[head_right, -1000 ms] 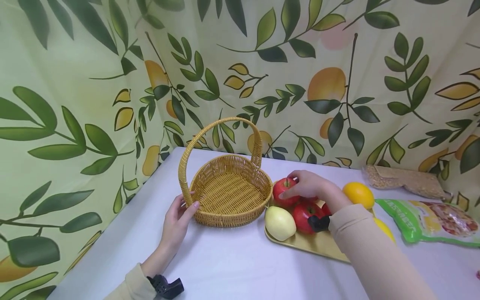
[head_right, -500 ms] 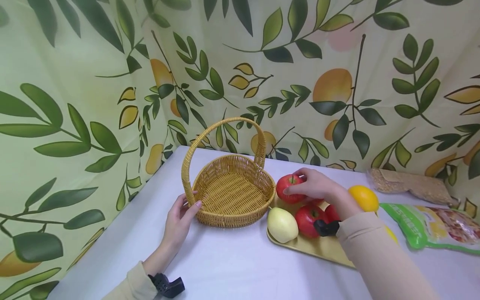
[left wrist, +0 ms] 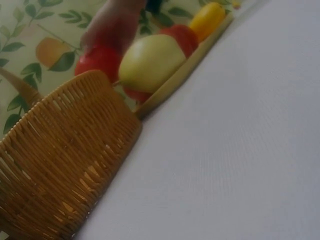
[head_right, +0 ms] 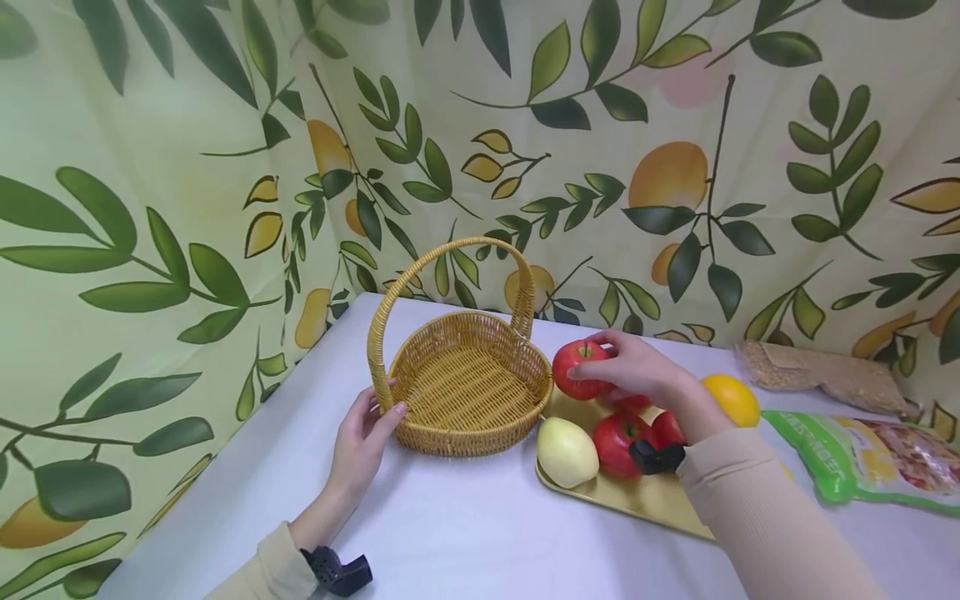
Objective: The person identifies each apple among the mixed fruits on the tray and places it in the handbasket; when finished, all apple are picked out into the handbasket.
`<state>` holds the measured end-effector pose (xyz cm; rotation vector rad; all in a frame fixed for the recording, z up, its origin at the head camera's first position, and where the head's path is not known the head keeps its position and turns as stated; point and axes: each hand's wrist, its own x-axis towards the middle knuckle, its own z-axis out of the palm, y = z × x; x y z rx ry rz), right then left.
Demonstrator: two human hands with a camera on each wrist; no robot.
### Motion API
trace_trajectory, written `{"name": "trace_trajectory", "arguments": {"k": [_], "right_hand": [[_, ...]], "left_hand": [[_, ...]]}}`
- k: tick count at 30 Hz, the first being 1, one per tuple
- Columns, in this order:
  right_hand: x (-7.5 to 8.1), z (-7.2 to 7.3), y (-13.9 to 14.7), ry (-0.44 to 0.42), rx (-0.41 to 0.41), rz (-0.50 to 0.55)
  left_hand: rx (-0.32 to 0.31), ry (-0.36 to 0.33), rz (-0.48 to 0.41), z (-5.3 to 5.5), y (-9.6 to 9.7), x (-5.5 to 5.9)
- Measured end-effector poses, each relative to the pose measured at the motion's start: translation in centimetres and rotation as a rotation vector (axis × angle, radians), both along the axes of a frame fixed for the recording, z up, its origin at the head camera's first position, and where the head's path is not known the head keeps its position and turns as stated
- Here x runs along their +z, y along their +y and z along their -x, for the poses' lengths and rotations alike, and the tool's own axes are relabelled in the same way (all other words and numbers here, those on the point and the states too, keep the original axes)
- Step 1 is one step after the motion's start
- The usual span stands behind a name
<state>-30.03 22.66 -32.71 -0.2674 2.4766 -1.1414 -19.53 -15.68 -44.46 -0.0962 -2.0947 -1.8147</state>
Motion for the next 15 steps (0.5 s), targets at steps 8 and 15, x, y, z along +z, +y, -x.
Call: {"name": "trace_trajectory", "arguments": {"k": [8,15], "right_hand": [[0.9,-0.1,-0.7,0.036,0.006,-0.037],[2.2,0.1,-1.9,0.098,0.035,-0.062]], "left_hand": [[0.017,-0.006,0.016,0.0,0.0,-0.1],[0.049,0.024,0.003,0.1,0.0,0.0]]}}
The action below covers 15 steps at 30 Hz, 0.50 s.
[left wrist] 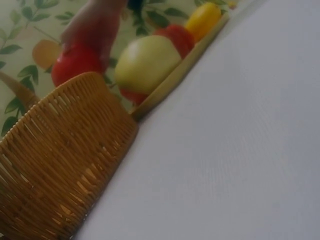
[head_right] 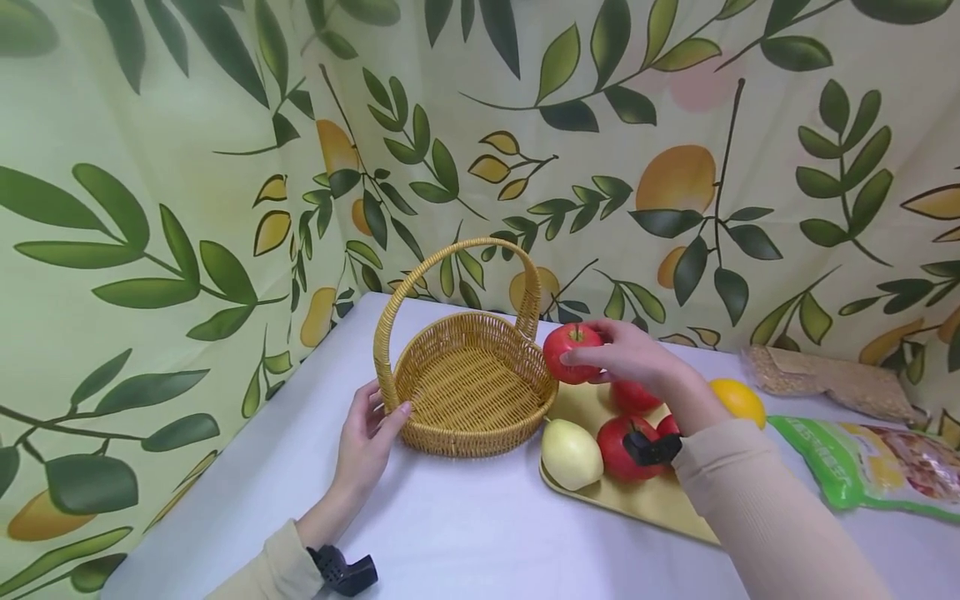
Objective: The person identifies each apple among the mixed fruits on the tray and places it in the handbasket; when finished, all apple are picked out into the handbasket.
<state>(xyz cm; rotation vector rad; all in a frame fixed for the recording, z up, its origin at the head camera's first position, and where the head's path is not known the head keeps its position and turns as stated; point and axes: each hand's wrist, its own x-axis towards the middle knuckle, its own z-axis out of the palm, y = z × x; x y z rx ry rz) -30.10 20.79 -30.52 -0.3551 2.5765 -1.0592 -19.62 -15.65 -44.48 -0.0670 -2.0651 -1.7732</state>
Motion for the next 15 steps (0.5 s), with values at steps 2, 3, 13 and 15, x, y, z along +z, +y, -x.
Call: {"name": "trace_trajectory", "arguments": {"k": [2,3,13,15], "right_hand": [[0.2,0.1,-0.3,0.0,0.007,0.006],[0.3,0.1,-0.4,-0.002,0.008,0.011],[0.2,0.3,-2.1,-0.011,0.008,0.088],[0.2,0.3,-2.5,-0.004,0.015,0.09]], "left_hand": [[0.011,0.014,-0.016,0.0,0.0,0.2],[0.015,0.022,-0.027,0.0,0.0,0.2],[-0.004,-0.012,-0.091,0.0,-0.3,0.7],[-0.007,-0.03,-0.102,0.0,-0.3,0.7]]}}
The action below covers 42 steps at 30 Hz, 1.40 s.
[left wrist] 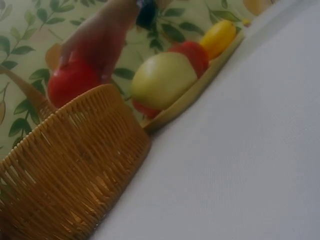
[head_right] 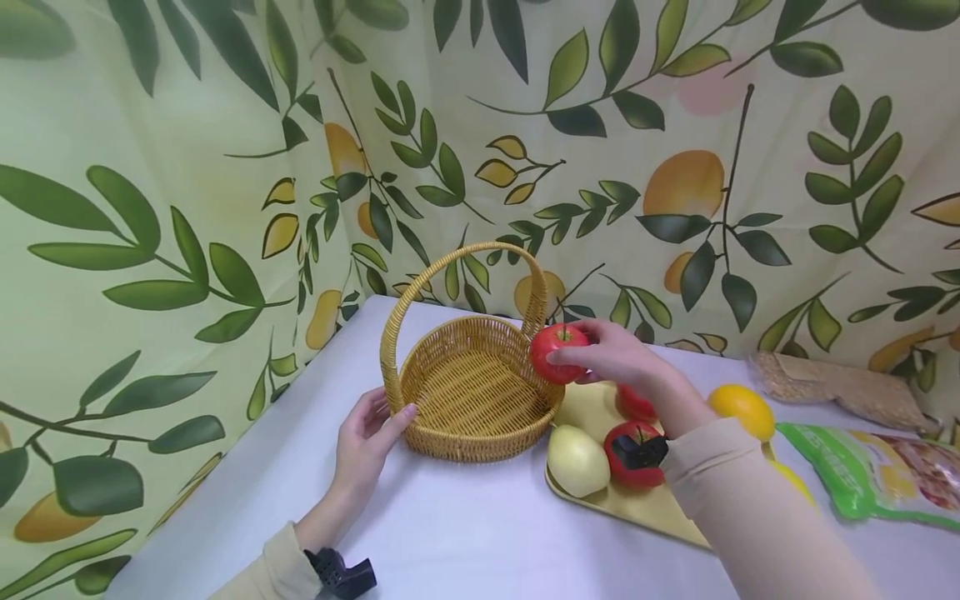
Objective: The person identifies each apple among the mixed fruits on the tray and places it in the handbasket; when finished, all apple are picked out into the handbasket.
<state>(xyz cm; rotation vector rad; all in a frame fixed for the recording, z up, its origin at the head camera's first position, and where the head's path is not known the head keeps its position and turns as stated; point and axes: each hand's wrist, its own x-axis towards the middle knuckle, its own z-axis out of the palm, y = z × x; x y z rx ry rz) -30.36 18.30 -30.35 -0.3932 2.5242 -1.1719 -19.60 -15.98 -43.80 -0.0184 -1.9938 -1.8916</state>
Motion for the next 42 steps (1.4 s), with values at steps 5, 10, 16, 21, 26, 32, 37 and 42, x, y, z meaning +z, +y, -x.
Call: {"name": "trace_trajectory", "arguments": {"k": [5,10,16,21,26,32,37,42], "right_hand": [[-0.2,0.2,-0.9,0.004,0.006,0.008],[0.0,0.6,-1.6,-0.022,0.002,0.039],[-0.1,1.0,-2.8,-0.045,0.016,0.095],[-0.4,1.6,-3.2,-0.051,0.024,0.107],[-0.3,2.2,-4.2,-0.06,0.049,0.117],[0.0,2.3,-5.4,-0.015,0.062,0.038],[-0.2,2.5,-5.8,-0.04,0.065,0.018],[-0.3,3.0,-6.1,-0.092,0.103,0.092]], "left_hand": [[-0.011,0.02,-0.015,0.0,0.1,-0.2],[-0.022,0.047,0.015,0.0,0.1,-0.2],[-0.004,0.048,0.038,0.0,-0.2,0.1],[-0.023,0.046,0.033,0.2,-0.1,0.2],[-0.01,0.032,0.04,0.2,-0.3,0.3],[-0.022,0.015,0.053,0.2,-0.5,0.2],[-0.027,0.013,0.055,0.3,-0.8,0.2],[-0.015,0.039,0.078,0.6,-1.3,0.1]]}}
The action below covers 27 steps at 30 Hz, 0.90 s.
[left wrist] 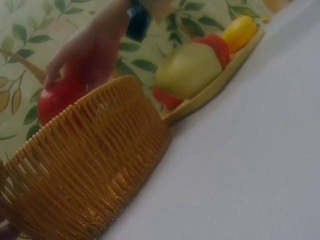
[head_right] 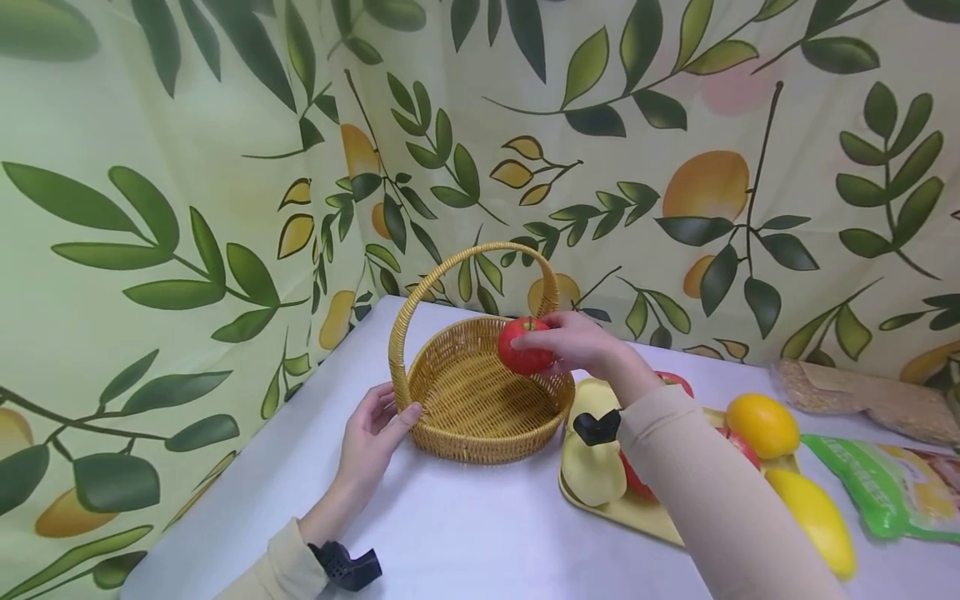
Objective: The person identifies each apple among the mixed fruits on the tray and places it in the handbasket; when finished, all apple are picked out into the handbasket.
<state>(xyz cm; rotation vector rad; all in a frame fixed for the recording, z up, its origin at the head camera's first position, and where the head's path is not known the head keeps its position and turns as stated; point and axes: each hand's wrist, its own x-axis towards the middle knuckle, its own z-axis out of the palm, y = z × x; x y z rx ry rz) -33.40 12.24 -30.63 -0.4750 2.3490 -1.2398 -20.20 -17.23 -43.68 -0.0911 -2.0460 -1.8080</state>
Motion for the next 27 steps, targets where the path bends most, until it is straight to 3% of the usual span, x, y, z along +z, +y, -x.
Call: {"name": "trace_trajectory", "arguments": {"k": [7,15,20,27], "right_hand": [[0.1,0.4,-1.3,-0.012,0.004,-0.013],[-0.5,0.6,-2.9,-0.065,0.038,0.05],[-0.7,1.0,-3.2,-0.065,-0.021,0.07],[-1.1,1.0,-3.6,-0.04,-0.061,0.021]], "left_hand": [[0.004,0.055,-0.015,0.1,0.1,-0.3],[0.025,0.025,-0.017,-0.3,0.5,-0.2],[0.01,0.034,-0.025,-0.3,0.7,-0.3],[0.026,0.031,-0.011,-0.4,0.7,-0.2]]}}
